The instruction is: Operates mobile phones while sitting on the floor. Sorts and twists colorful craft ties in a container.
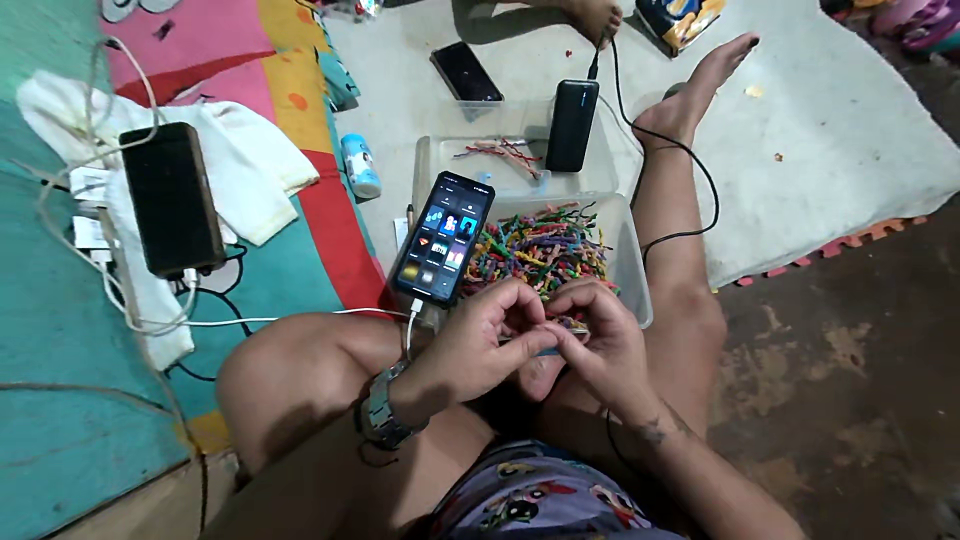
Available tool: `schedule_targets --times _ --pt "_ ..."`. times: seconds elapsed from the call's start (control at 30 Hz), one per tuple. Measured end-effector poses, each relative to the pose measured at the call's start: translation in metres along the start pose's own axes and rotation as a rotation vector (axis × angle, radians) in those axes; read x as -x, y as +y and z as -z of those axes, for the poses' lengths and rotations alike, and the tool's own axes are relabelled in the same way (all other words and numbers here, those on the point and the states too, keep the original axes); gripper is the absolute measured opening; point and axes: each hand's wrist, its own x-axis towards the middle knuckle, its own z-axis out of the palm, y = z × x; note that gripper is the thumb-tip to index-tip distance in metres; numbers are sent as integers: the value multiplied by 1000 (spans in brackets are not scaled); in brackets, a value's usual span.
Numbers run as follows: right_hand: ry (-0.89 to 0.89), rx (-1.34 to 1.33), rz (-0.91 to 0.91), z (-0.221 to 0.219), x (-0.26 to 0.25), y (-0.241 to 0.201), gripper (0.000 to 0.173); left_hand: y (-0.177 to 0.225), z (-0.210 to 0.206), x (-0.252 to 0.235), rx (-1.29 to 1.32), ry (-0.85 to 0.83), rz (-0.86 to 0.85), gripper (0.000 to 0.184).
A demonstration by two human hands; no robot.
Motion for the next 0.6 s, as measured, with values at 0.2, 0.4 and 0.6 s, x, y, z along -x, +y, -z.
schedule_targets --times 0.2,0.4,0.6 --pt "122 390 249 -1 -3 -1 30 -3 -1 1 -63 42 59 19" --pt "128 52 68 -13 0 2 47 -7 -14 2 8 125 -54 15" --pt "-54 -232 -115 -17 1 -10 47 -14 -24 3 157 168 -201 12"
